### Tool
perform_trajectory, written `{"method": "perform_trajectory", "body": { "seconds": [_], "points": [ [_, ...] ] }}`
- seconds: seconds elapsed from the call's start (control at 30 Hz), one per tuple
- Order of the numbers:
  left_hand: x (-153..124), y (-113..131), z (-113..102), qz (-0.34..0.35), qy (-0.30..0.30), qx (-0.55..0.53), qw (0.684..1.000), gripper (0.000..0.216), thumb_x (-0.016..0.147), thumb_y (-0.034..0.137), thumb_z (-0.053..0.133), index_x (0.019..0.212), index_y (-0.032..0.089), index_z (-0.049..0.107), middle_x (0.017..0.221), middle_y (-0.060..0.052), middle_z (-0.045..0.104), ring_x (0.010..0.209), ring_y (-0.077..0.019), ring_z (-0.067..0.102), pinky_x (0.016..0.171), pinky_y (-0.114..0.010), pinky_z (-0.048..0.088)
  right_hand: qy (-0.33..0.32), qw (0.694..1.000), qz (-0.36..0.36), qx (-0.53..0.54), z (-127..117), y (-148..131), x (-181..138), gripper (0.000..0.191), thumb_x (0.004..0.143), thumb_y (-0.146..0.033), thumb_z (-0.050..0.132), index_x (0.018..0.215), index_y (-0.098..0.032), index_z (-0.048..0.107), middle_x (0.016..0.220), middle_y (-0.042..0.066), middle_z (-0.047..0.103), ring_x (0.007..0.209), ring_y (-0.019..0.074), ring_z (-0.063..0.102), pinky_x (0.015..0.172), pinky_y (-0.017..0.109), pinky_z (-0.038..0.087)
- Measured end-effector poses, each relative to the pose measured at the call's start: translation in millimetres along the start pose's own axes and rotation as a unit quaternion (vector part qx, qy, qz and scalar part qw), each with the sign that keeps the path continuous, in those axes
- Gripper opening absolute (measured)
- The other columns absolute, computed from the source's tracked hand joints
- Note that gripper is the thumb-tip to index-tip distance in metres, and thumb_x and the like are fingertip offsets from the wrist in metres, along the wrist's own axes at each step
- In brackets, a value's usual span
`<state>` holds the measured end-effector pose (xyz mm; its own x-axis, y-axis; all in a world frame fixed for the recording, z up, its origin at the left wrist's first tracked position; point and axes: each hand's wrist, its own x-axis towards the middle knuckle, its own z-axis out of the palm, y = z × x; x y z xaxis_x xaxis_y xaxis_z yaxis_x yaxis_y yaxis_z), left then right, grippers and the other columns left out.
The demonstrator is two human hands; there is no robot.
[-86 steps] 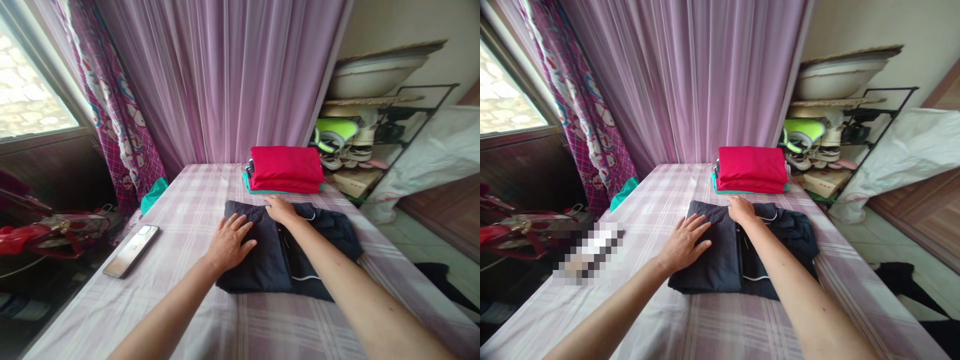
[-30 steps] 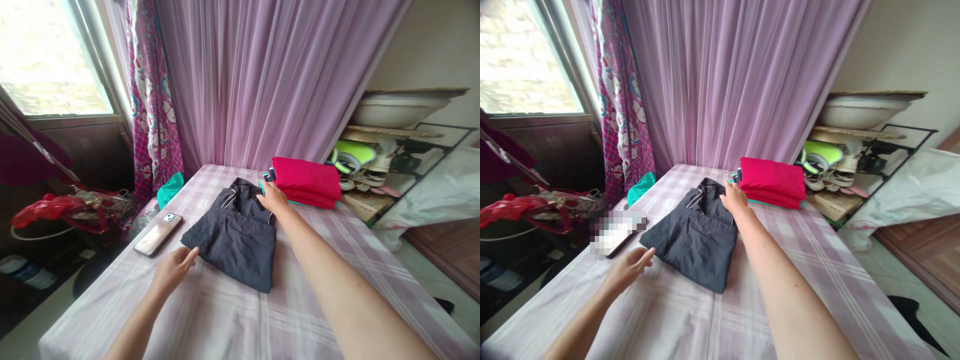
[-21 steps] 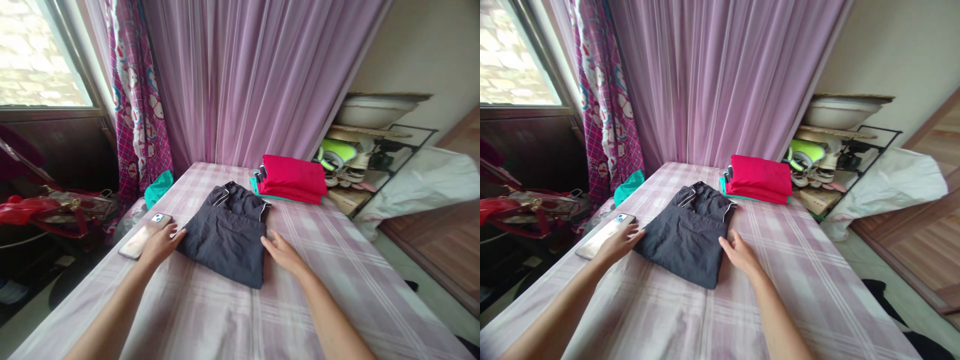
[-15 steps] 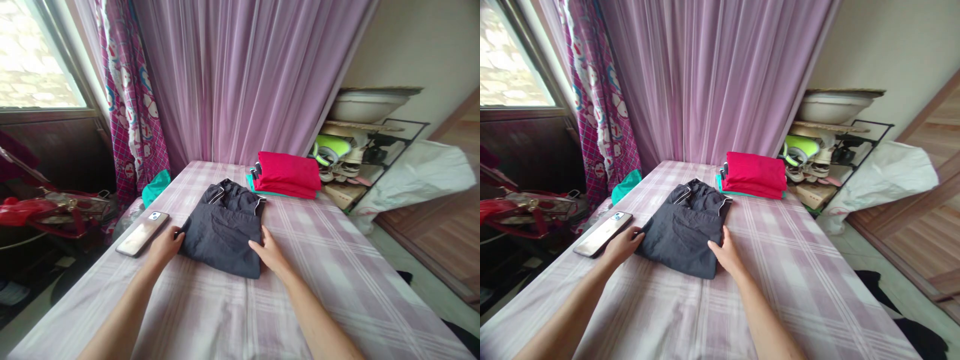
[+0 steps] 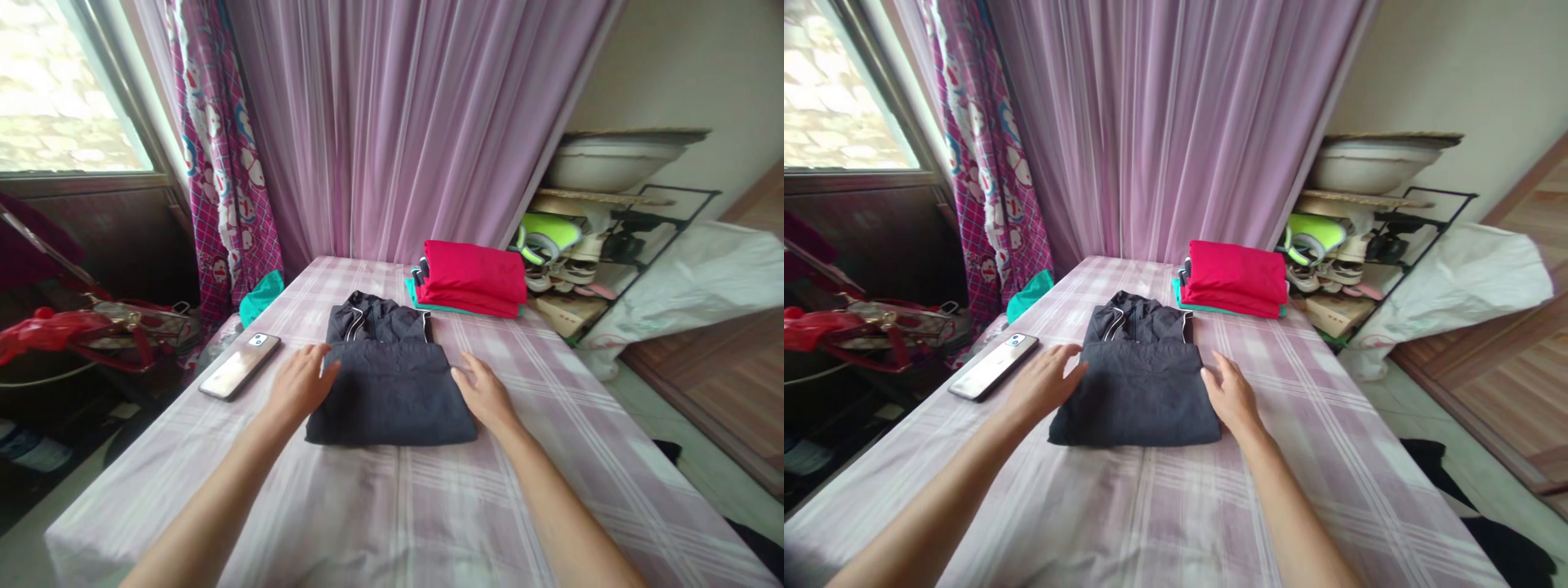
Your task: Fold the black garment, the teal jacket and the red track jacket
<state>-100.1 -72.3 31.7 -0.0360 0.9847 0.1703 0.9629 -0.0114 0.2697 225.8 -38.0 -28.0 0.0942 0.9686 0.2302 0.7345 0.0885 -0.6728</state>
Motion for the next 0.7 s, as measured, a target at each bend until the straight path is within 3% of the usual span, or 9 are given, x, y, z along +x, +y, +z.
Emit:
{"method": "perform_trajectory", "body": {
  "seconds": [0.13,0.23,0.37,0.47,0.7],
  "points": [
    [19,49,25,0.108,0.001,0.003,0.994,0.041,0.096,0.037,0.046,0.134,0.025,0.057,0.147,-0.008,0.054,0.139,-0.0266,0.043,0.118,-0.046,0.027,0.055,0.986,-0.149,-0.052,7,-49,13,0.055,0.094,-0.036,0.04,0.145,-0.017,0.049,0.148,0.014,0.051,0.139,0.0262,0.044,0.115,0.045,0.036],
    [27,67,59,0.119,-0.023,0.009,0.993,0.048,0.097,0.04,0.043,0.143,0.026,0.051,0.154,-0.007,0.046,0.146,-0.0293,0.033,0.121,-0.056,0.017,-0.006,0.973,-0.197,-0.124,34,-74,12,0.055,0.099,-0.037,0.033,0.15,-0.017,0.043,0.155,0.013,0.042,0.145,0.0269,0.035,0.118,0.05,0.029],
    [29,62,88,0.099,-0.036,0.013,0.994,0.053,0.098,0.039,0.038,0.149,0.026,0.043,0.158,-0.007,0.038,0.149,-0.0294,0.028,0.12,-0.059,0.019,-0.131,0.953,-0.169,-0.213,68,-74,0,0.054,0.101,-0.042,0.031,0.149,-0.019,0.045,0.156,0.011,0.04,0.147,0.028,0.03,0.119,0.057,0.02],
    [27,53,91,0.104,-0.019,0.014,0.994,0.052,0.099,0.037,0.036,0.149,0.026,0.044,0.158,-0.006,0.039,0.148,-0.0288,0.029,0.12,-0.057,0.023,-0.132,0.951,-0.175,-0.216,73,-67,-4,0.054,0.102,-0.042,0.032,0.15,-0.021,0.043,0.158,0.01,0.038,0.148,0.0268,0.029,0.12,0.055,0.019],
    [22,31,90,0.088,0.012,0.022,0.996,0.052,0.099,0.04,0.037,0.149,0.027,0.044,0.157,-0.007,0.04,0.147,-0.0278,0.033,0.12,-0.05,0.027,-0.129,0.942,-0.226,-0.21,51,-33,1,0.052,0.1,-0.037,0.038,0.15,-0.025,0.042,0.16,0.007,0.034,0.148,0.0233,0.028,0.121,0.049,0.022]
  ]
}}
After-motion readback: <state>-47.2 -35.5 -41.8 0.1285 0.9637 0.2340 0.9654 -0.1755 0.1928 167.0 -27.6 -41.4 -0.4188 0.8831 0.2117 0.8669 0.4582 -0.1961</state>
